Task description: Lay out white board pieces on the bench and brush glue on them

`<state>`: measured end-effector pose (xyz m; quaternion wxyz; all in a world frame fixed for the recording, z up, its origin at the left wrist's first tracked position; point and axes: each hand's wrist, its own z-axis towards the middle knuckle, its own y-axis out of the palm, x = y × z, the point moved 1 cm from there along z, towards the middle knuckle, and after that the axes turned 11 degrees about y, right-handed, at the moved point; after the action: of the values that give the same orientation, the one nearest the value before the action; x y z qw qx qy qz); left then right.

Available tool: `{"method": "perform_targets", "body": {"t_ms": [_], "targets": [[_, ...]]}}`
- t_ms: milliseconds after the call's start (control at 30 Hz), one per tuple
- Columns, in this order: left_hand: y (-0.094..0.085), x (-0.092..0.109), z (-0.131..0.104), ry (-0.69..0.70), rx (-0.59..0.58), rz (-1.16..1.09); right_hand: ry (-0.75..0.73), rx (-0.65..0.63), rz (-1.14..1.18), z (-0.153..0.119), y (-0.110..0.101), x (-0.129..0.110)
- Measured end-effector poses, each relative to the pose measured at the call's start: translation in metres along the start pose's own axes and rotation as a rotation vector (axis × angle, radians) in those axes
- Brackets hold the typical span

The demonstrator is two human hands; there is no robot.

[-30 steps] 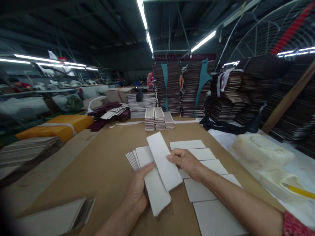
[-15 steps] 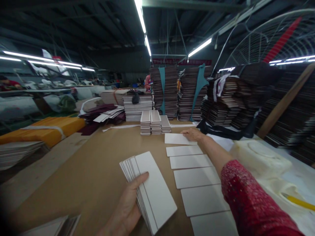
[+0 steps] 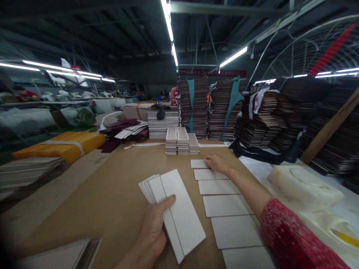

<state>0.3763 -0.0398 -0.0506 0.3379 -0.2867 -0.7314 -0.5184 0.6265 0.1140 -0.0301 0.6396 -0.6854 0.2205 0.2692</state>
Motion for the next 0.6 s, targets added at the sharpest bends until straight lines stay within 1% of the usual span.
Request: {"method": "perform_targets", "body": {"t_ms": [67, 167, 233, 267, 333, 400, 433, 467, 533, 600], "targets": [[0.001, 0.000, 0.000, 0.027, -0.022, -0.044, 0.013, -0.102, 0.143, -0.035, 0.019, -0.022], [0.005, -0.002, 0.000, 0.051, -0.085, -0.116, 0.033, -0.255, 0.319, -0.094, 0.052, -0.051], [0.007, -0.002, -0.002, 0.067, -0.112, -0.134, 0.075, -0.258, 0.392, -0.125, 0.067, -0.063], [0.007, -0.001, -0.004, 0.072, -0.112, -0.136, 0.098, -0.233, 0.424, -0.136, 0.071, -0.067], [0.003, 0.005, -0.011, 0.060, -0.099, -0.142, 0.135, -0.154, 0.488, -0.150, 0.069, -0.073], [-0.007, 0.019, -0.024, 0.022, -0.081, -0.155, 0.158, -0.092, 0.537, -0.157, 0.058, -0.076], [-0.014, 0.028, -0.033, 0.006, -0.063, -0.173, 0.168, -0.085, 0.549, -0.159, 0.051, -0.077], [-0.024, 0.038, -0.043, -0.005, -0.042, -0.195, 0.178, -0.097, 0.547, -0.162, 0.045, -0.078], [-0.046, 0.058, -0.067, -0.021, 0.002, -0.258, 0.186, -0.176, 0.503, -0.168, 0.038, -0.080], [-0.071, 0.074, -0.092, -0.076, 0.019, -0.238, 0.157, -0.308, 0.428, -0.176, 0.042, -0.084]]}}
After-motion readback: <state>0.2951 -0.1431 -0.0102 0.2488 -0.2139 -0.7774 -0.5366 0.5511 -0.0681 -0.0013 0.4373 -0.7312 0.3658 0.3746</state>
